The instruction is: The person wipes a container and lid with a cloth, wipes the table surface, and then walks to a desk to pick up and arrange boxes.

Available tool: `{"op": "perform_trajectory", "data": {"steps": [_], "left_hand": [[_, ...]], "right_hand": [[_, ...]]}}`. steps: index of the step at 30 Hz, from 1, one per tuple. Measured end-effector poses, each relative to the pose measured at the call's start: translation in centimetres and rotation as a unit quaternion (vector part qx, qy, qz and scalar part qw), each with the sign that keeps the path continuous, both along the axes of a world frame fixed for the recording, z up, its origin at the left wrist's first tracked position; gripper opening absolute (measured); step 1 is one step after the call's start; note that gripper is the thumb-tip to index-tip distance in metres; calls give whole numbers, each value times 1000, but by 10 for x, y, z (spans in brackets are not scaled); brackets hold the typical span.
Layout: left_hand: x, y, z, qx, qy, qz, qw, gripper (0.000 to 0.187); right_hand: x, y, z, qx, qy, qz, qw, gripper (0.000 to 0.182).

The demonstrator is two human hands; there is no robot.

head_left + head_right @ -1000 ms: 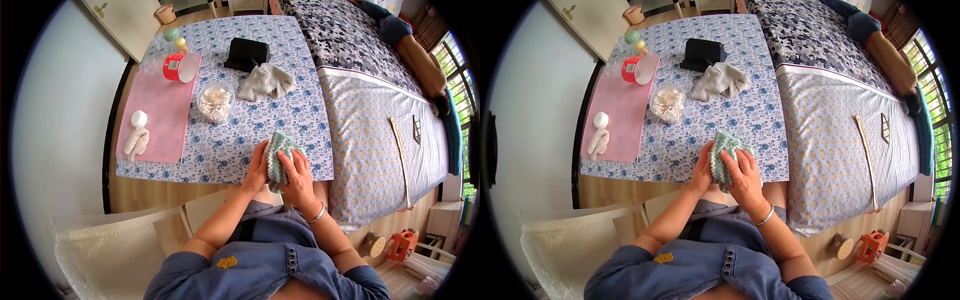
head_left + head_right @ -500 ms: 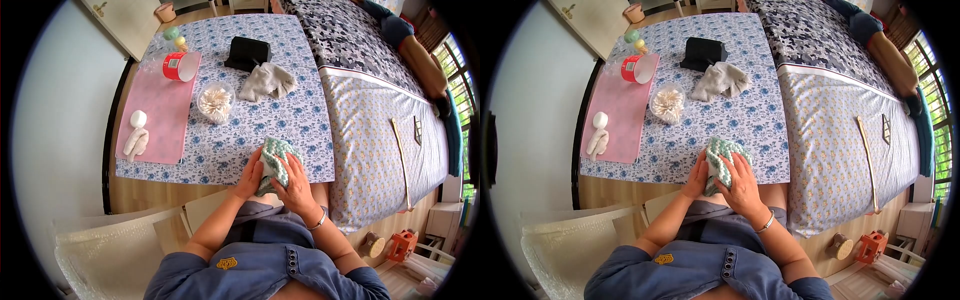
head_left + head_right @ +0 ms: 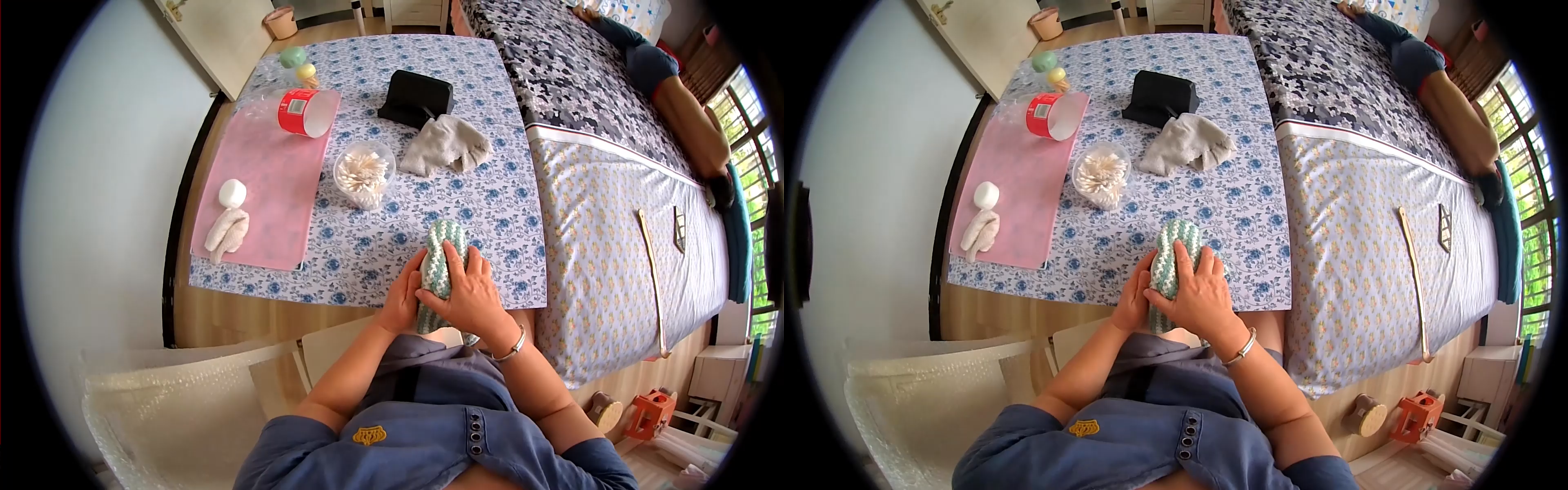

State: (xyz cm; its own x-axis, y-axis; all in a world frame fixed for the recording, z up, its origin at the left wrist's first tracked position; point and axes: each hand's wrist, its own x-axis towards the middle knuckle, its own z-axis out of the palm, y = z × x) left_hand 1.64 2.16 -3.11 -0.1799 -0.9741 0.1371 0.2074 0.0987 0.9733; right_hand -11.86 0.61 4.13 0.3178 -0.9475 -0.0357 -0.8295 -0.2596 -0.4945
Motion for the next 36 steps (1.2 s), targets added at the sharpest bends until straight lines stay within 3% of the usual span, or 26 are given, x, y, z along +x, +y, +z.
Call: {"op": "perform_trajectory", "data": {"steps": [3, 5, 13, 16, 18, 22, 26, 31, 33, 36], "left_hand": [[0, 1, -9, 33, 45, 14, 998, 44], [2, -2, -13, 1, -18, 29, 999, 42], [6, -4, -16, 41, -53, 28, 997, 35], [7, -3, -18, 82, -61, 35, 994, 33], [5, -2, -18, 112, -3, 64, 992, 31], [7, -3, -11, 78, -52, 105, 990, 32], [1, -3, -11, 86, -12, 153, 984, 32], [1, -3, -15, 0, -96, 155, 983, 32], [-1, -3, -16, 20, -51, 143, 988, 35], [-17, -4, -12, -20, 5, 172, 985, 43]], "right_hand": [[2, -7, 7, 43, 2, -1, 999, 82], [3, -10, 6, 46, 11, 5, 999, 82], [12, -13, -12, -84, 81, 19, 993, 77], [13, -13, -13, -110, 58, 8, 992, 72], [16, -15, -12, -104, 54, -8, 993, 66], [22, -19, -9, -111, 56, -35, 992, 55], [25, -27, -15, -108, 44, -49, 992, 47], [18, -44, -31, -96, -4, -117, 989, 31], [11, -47, -36, -108, -15, -124, 986, 26], [-6, -49, -50, -31, -170, -239, 955, 23]]}}
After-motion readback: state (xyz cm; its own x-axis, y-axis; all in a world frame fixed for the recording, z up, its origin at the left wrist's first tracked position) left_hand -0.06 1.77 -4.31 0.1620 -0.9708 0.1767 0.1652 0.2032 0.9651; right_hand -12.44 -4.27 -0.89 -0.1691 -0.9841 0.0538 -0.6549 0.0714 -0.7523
